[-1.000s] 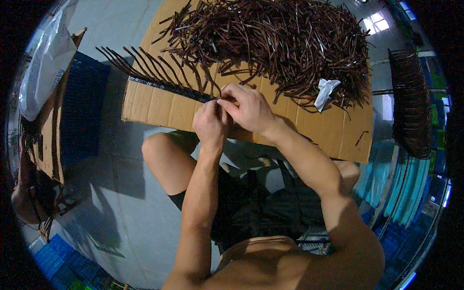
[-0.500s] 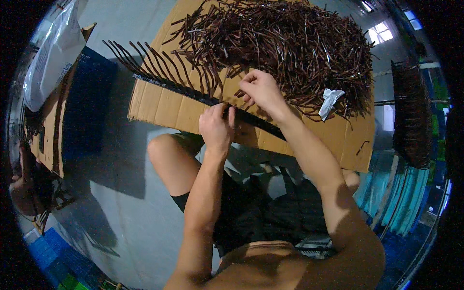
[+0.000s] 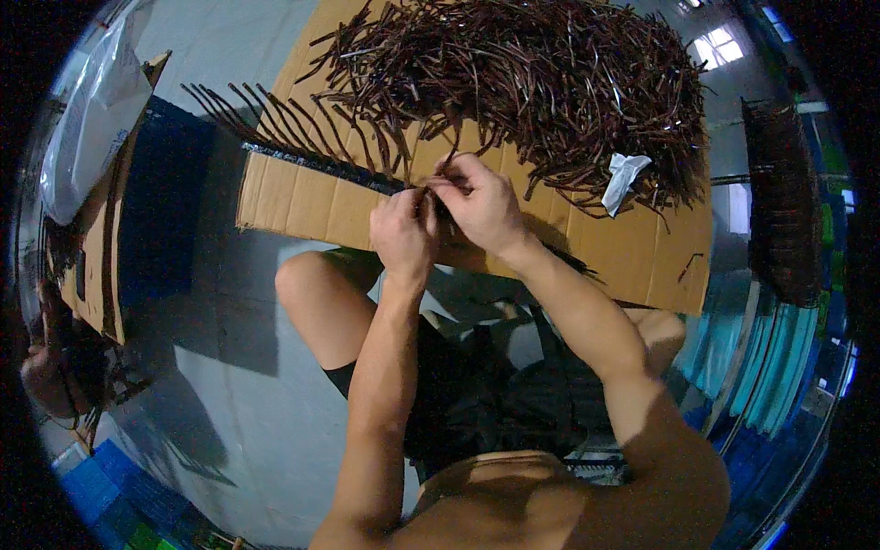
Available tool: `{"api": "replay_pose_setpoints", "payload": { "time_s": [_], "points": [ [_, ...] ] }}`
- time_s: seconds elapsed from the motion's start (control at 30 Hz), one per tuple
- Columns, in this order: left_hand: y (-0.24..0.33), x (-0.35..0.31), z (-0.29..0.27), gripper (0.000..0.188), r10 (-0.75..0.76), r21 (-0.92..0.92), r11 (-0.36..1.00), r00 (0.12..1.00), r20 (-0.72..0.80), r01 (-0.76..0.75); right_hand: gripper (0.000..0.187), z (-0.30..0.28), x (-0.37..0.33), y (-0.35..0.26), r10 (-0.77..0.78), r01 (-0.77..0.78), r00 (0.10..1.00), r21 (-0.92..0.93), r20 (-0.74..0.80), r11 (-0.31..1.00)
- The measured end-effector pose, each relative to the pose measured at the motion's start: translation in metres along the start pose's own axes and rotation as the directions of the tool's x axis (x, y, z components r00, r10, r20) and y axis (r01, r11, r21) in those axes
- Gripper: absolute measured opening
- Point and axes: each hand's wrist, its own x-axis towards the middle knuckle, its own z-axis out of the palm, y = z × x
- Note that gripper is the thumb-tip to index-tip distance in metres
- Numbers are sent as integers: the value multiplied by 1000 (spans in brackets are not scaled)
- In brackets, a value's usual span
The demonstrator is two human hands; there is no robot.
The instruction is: The person sits on the floor and repeatedly picks up thin dark bristles from a pile on a cardboard sheet, inserting them one by one into a black strip. The person occasionally lifts the strip to check alignment and continues adding bristles until the strip is full.
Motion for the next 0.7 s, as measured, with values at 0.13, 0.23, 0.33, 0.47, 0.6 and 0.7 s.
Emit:
{"api": "replay_pose_setpoints", "payload": {
  "time_s": [0.13,0.23,0.33,0.47,0.6,0.7],
  "points": [
    [-6,0,-1,9,7,4,1000,1000,17,-7,16,3,-3,-8,-63,72,994,-106,87,992],
    [-5,-2,-4,10,-52,7,999,999,-8,52,16,-18,15,-11,105,-132,896,32,431,991],
    [-6,3,-10,12,-157,-28,987,987,-47,156,19,-35,48,25,29,54,942,-237,334,970],
    [-3,4,-13,16,-61,56,996,997,-38,63,25,-28,61,29,343,-110,823,-466,452,878],
    [5,-4,-6,11,-59,-101,993,998,-9,58,27,-12,57,45,296,1,841,-548,453,837],
    [0,-6,-1,13,-52,-66,997,999,-6,52,28,-10,57,33,419,-131,813,-574,405,808]
  ]
}}
